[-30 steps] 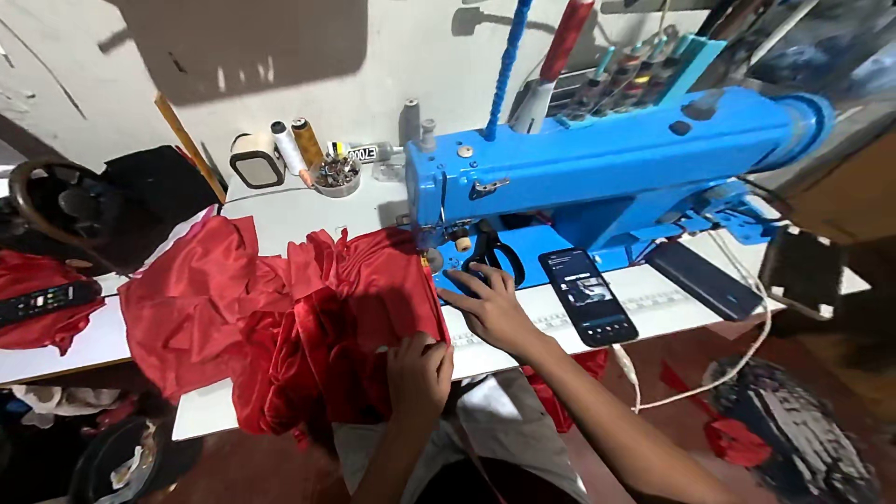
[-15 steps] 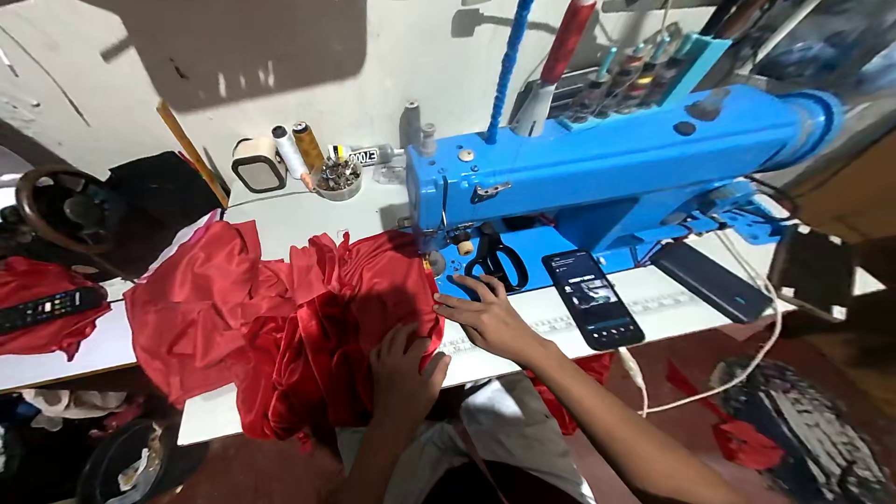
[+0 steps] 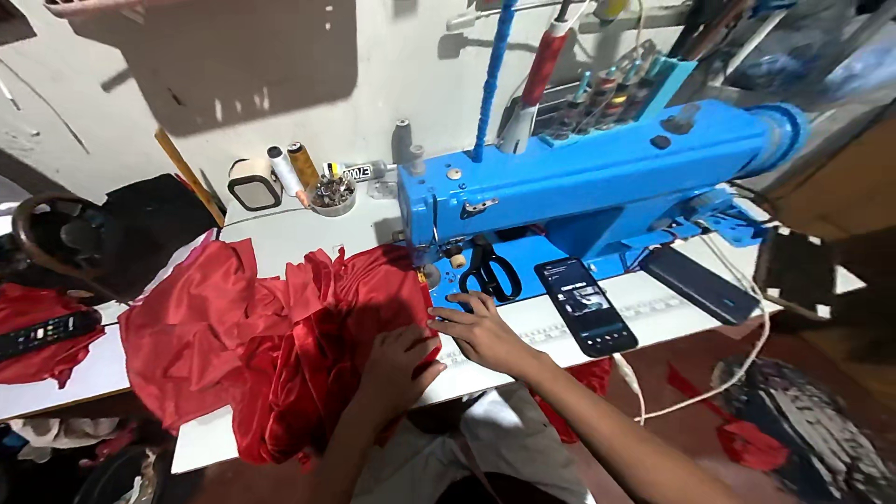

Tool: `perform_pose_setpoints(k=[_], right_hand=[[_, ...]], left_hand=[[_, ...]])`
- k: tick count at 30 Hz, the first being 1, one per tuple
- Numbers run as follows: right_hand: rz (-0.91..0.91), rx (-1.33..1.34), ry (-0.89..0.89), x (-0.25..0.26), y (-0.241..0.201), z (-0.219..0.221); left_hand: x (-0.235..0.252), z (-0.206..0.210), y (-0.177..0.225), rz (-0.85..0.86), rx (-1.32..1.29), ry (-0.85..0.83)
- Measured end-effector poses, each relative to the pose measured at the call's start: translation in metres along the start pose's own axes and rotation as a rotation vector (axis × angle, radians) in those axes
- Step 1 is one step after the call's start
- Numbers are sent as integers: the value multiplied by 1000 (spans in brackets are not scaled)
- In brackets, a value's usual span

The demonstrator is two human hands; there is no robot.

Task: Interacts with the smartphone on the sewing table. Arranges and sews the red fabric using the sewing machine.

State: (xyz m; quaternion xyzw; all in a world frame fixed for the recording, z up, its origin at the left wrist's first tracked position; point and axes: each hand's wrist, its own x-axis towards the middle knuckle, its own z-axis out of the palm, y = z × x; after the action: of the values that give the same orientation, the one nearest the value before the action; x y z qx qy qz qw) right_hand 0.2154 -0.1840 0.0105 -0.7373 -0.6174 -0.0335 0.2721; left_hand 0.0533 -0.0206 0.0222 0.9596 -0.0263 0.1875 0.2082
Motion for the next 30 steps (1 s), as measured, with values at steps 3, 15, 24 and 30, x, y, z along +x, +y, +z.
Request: perform_pose_setpoints(k=[3,15,24,30], right_hand=[[-5,-14,15,0,2,1],[-21,10,132,16,4,9],[-4,16,160,15,4,12],[43,74,148,15,4,11]], left_hand=[[-7,1,-1,-13,-18,34],[-8,12,42,-381,-70,201],[-4,5,45,-444,-256,32],[0,4,50,-545,-320,7]])
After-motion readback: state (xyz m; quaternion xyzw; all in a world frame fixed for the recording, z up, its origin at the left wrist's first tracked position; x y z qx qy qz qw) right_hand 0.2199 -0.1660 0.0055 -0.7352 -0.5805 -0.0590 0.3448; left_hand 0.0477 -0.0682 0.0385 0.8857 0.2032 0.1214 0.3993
